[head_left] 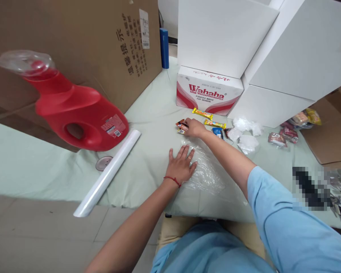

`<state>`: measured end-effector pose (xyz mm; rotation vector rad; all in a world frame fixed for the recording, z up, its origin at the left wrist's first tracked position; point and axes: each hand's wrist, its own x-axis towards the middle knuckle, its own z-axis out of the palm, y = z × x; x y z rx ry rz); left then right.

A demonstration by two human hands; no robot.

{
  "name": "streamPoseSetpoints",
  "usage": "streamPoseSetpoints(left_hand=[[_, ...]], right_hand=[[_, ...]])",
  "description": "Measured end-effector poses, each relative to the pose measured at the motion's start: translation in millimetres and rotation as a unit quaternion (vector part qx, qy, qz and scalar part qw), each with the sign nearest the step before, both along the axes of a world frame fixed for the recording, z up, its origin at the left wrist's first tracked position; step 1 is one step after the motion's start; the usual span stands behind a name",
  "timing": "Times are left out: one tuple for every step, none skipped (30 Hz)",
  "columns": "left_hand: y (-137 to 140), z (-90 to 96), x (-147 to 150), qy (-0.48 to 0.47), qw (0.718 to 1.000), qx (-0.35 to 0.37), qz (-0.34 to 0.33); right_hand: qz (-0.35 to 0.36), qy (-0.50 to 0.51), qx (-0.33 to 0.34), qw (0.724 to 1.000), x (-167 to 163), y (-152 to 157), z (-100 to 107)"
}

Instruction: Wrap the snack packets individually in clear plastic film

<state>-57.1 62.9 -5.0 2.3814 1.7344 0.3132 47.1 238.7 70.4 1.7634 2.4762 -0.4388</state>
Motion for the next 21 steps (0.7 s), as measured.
streamPoseSetpoints(left_hand=[[0.0,0.2,0.0,0.000,1.000,-0.001,0.000],[0.0,0.4,0.0,0.001,1.000,-0.002,-0.001],[0.0,0.4,-0.1,0.001,1.000,-0.002,-0.003],[0.1,0.3,-0.2,0.002,1.000,-0.002,-0.006],[0.2,0.1,-0.3,0.003,1.000,-0.001,-0.008],[0.4,-0.1,-0.4,0.005,1.000,-0.001,-0.009],[0.6,-0.3,-0.5,0.007,1.000,0.000,-0.008],[0.7,-0.4,-0.4,0.009,1.000,-0.001,-0.006],[0.7,-0.4,-0.1,0.011,1.000,-0.001,-0.004],[0.7,-0.3,0.2,0.012,1.000,-0.001,-0.002],[0.5,-0.1,0.7,0.011,1.000,-0.001,-0.001],[0.2,0.1,1.3,0.009,1.000,-0.002,-0.001],[-0.1,0.3,1.8,0.006,1.000,-0.002,-0.001],[-0.4,0.2,2.2,0.003,1.000,-0.003,-0.001],[-0.5,0.0,2.4,-0.001,1.000,-0.003,0.000],[-0.4,-0.4,2.4,-0.005,1.000,-0.003,0.000],[-0.2,-1.0,2.3,-0.008,1.000,-0.004,0.001],[0.1,-1.7,2.0,-0.011,1.000,-0.005,0.001],[0.3,-2.3,1.7,-0.012,1.000,-0.007,0.002],[0.6,-2.8,1.4,-0.013,1.000,-0.008,0.001],[0.7,-3.0,1.2,-0.013,1.000,-0.010,0.002]], right_hand=[[0.011,-0.010,0.007,1.000,5.0,-3.0,-0.1],[0.018,-0.022,0.011,1.000,8.5,-5.7,-0.1],[0.023,-0.033,0.011,0.999,10.4,-8.0,0.1],[0.025,-0.041,0.010,0.999,10.8,-9.7,0.4],[0.026,-0.047,0.007,0.999,9.9,-10.9,0.8],[0.025,-0.048,0.006,0.999,8.2,-11.5,1.3],[0.025,-0.046,0.007,0.999,6.2,-11.7,1.8],[0.027,-0.042,0.010,0.999,4.6,-11.7,2.5],[0.031,-0.041,0.011,0.999,3.9,-11.6,3.6],[0.033,-0.037,0.012,0.999,4.9,-11.8,5.0],[0.030,-0.028,0.015,0.999,8.0,-12.6,7.0],[0.024,-0.013,0.023,0.999,13.4,-14.2,9.4],[0.016,0.008,0.037,0.999,21.4,-16.9,12.3],[0.008,0.033,0.057,0.998,31.6,-20.8,15.6],[0.000,0.058,0.079,0.995,43.7,-26.0,19.1],[-0.004,0.078,0.099,0.992,57.2,-32.6,22.8],[-0.002,0.090,0.110,0.990,71.3,-40.7,26.3],[0.005,0.095,0.108,0.990,85.2,-50.3,29.3],[0.019,0.095,0.096,0.991,98.2,-61.4,31.5],[0.036,0.091,0.074,0.992,109.6,-73.7,32.6],[0.050,0.080,0.049,0.994,118.8,-86.7,32.3]])
